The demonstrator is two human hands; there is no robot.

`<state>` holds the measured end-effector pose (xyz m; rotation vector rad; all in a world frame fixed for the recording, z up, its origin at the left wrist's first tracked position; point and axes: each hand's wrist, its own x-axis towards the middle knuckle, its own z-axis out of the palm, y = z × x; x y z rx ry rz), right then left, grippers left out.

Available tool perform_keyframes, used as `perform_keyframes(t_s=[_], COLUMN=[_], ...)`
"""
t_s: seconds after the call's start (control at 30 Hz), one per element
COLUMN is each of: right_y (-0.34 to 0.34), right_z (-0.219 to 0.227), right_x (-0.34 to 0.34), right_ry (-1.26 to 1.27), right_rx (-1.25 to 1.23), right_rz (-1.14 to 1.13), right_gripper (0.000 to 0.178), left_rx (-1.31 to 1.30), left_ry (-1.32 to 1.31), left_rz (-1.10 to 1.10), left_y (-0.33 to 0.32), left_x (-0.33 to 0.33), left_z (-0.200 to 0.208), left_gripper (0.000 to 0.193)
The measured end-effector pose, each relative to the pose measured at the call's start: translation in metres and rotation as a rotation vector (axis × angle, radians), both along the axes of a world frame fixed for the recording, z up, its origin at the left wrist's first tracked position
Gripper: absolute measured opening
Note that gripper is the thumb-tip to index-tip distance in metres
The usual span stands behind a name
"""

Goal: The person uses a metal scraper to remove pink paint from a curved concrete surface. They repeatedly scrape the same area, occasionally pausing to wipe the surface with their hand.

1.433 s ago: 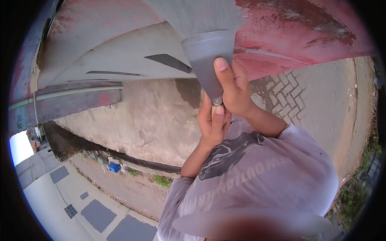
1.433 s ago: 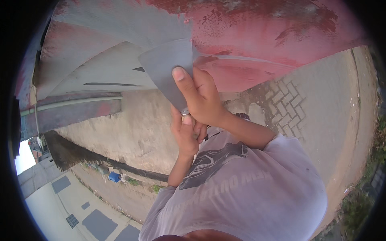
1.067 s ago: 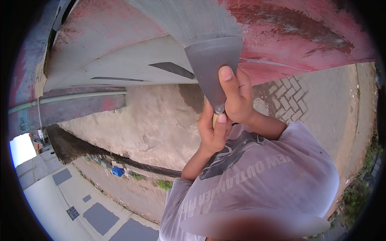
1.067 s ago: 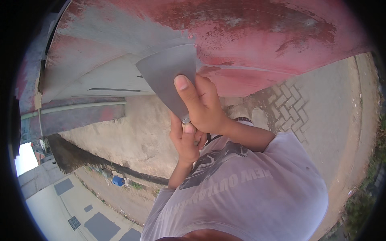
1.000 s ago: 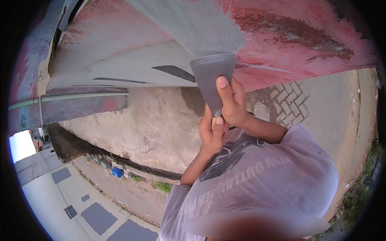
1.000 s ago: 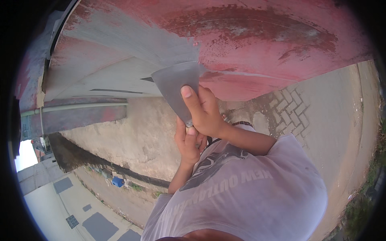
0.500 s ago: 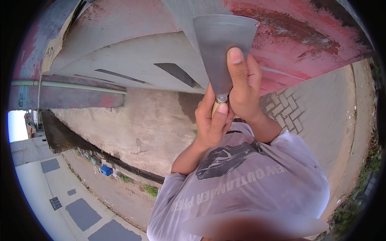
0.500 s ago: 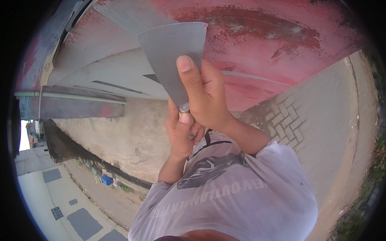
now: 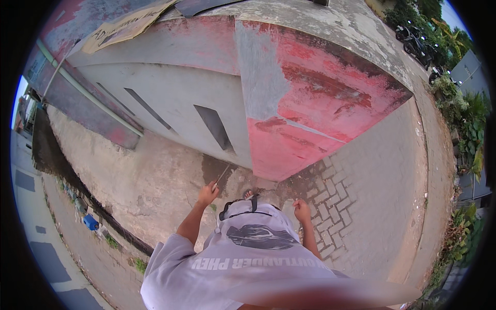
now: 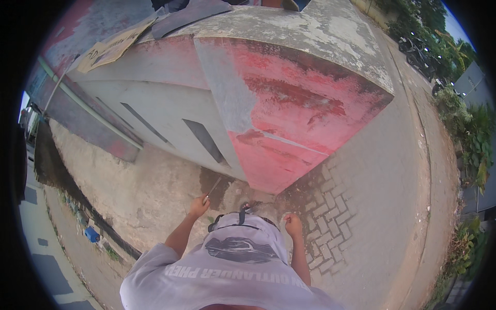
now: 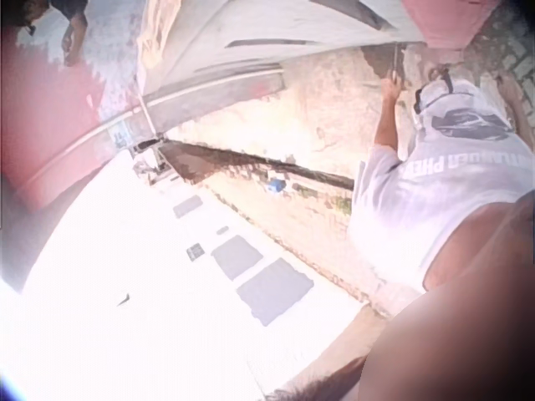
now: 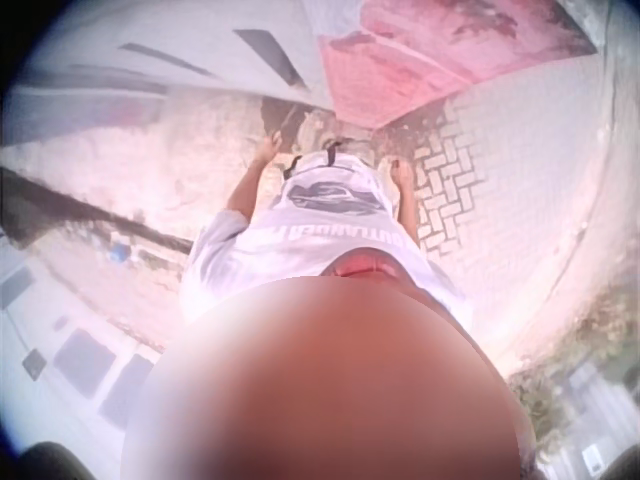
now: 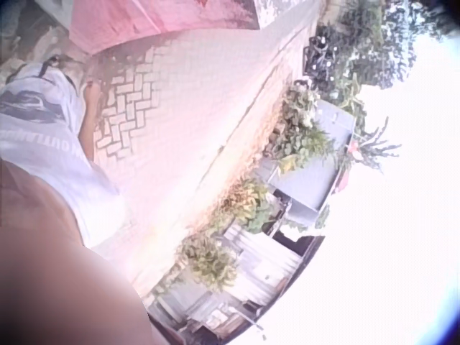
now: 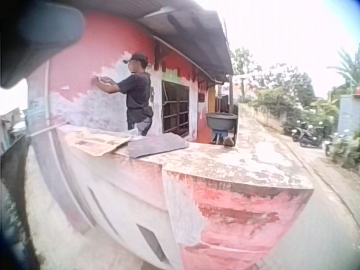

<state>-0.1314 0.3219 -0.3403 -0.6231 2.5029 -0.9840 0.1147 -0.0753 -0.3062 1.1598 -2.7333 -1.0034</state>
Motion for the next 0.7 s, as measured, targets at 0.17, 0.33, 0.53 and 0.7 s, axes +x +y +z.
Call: perform_keyframes(t_s=[0.17, 0.33, 0.53, 0.7], right_y=[0.172, 0.235, 0.187, 0.090], right_z=[-0.156, -0.155, -0.142, -0.095], right_x=[0.137, 0.213, 0.221, 0.154], right_ry=[-0.556, -0.487, -0.067, -0.269], right_rx=[-0.372, -0.485, -0.536, -0.802], right_rz=[-1.219, -1.683, -1.528, -1.013], right_gripper=[0.018, 0.016, 0.019, 0.020], left_rx=[-0.070, 0.017, 0.149, -0.003], left_ry=[-0.618, -0.783, -0.166, 0.057], left_rz=[1.069, 1.186, 0.893, 0.258], left_y=[0.036, 0.117, 0.107, 0.048], left_x=[0.291, 0.380, 0.271, 0.134], left_z=[-0.081, -0.071, -0.076, -0.049], left_gripper=[0.044, 0.044, 0.043, 0.044])
